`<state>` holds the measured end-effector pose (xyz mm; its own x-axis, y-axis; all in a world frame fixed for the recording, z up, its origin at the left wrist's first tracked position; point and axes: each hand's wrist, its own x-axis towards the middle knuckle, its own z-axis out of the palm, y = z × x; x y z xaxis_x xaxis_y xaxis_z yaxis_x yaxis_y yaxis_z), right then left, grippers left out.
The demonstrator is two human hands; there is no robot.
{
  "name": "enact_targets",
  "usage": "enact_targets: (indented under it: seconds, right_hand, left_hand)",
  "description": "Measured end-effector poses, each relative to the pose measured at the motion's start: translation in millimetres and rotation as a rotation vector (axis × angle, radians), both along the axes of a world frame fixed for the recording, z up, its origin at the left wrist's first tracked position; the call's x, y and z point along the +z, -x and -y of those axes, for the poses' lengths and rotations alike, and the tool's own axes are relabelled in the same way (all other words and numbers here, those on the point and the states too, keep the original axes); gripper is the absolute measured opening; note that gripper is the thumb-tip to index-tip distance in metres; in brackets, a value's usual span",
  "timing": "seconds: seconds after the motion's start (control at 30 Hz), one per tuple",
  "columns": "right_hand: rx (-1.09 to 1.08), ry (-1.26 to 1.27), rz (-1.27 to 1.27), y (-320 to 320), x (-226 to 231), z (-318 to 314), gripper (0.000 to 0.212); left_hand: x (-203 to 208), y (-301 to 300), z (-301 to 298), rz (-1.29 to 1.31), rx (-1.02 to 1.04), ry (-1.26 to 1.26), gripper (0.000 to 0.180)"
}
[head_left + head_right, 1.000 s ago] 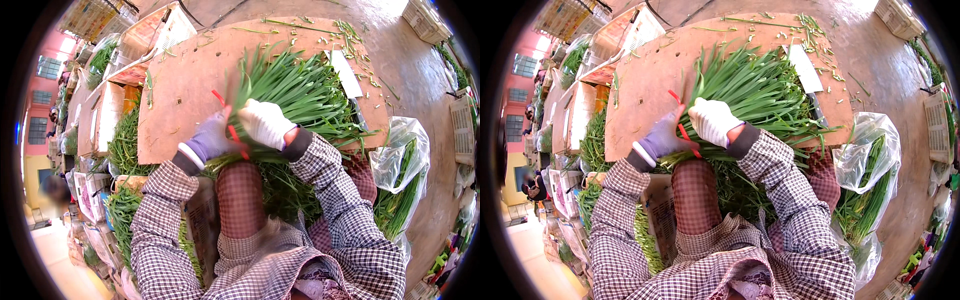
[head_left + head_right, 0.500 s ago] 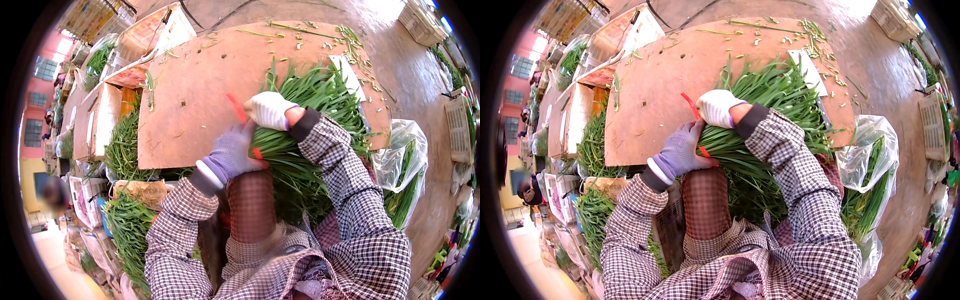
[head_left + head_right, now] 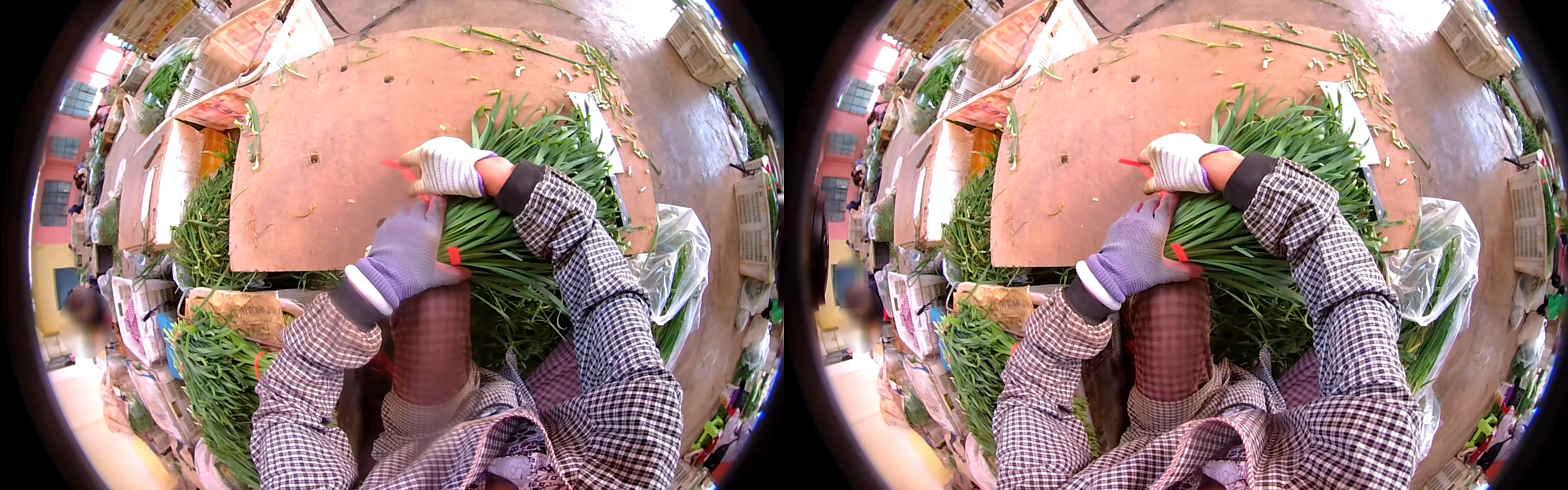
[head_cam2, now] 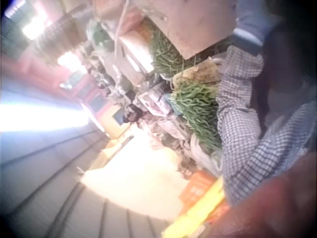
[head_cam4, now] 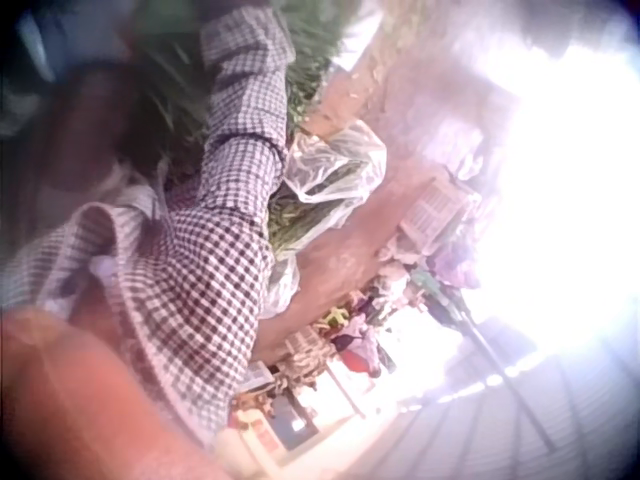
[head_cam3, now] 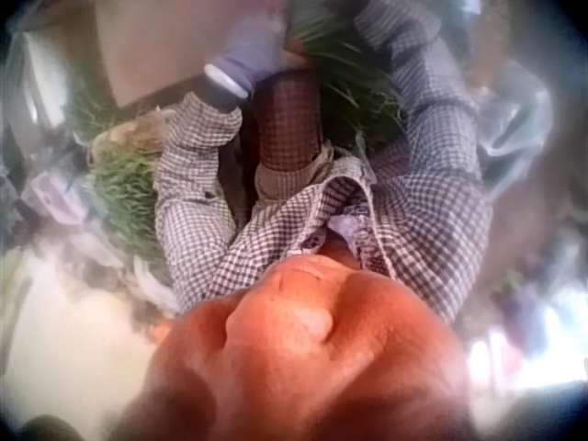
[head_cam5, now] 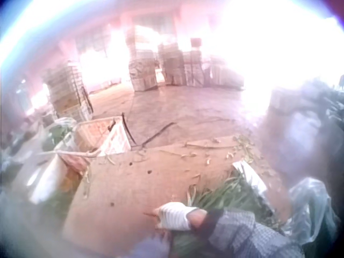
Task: The person sorts bunches of chives by hand, removes damaged leaves, and secures a bundle with a red rubber band before trimming the root ends with a knife.
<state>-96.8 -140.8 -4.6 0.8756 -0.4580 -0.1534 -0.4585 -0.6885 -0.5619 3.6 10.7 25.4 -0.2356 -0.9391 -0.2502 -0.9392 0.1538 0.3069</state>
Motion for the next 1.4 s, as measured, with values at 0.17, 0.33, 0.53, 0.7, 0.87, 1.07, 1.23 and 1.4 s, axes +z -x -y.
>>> enact_targets:
  seconds: [0.17,0.33,0.53,0.7,0.87,1.07,1.23,1.4]
  right_hand:
    - [-0.013,-0.145,0.12,0,0,1,0.033]
    - [0.069,-0.156,0.099,-4,4,-5,0.016]
    - [-0.139,0.197,0.166,24,-9,23,0.012]
    - [-0.14,0.104,0.206,22,11,14,0.014]
    - [-0.05,-0.006,0.262,26,55,-11,0.014]
    - [-0.041,0.143,0.326,47,69,-24,0.01]
    - [0.136,0.192,0.387,53,58,-66,0.01]
    - [-0.25,0.071,0.456,107,74,-79,0.023]
  left_hand:
    - [7,2,3,-0.027,0.006,-0.047,0.113]
    - [-2,0,2,-0.039,-0.027,0.03,0.112]
    - [7,2,-2,-0.093,-0.027,0.019,0.111]
    - [3,1,-1,-0.097,-0.045,-0.022,0.114]
    - [-1,-1,-4,-0.269,0.023,0.022,0.126]
    - [-6,0,-8,-0.467,0.045,0.184,0.111]
    - [-5,-5,-3,-0.647,0.13,-0.084,0.086]
    - [-8,-1,0,-0.302,0.005,0.12,0.099]
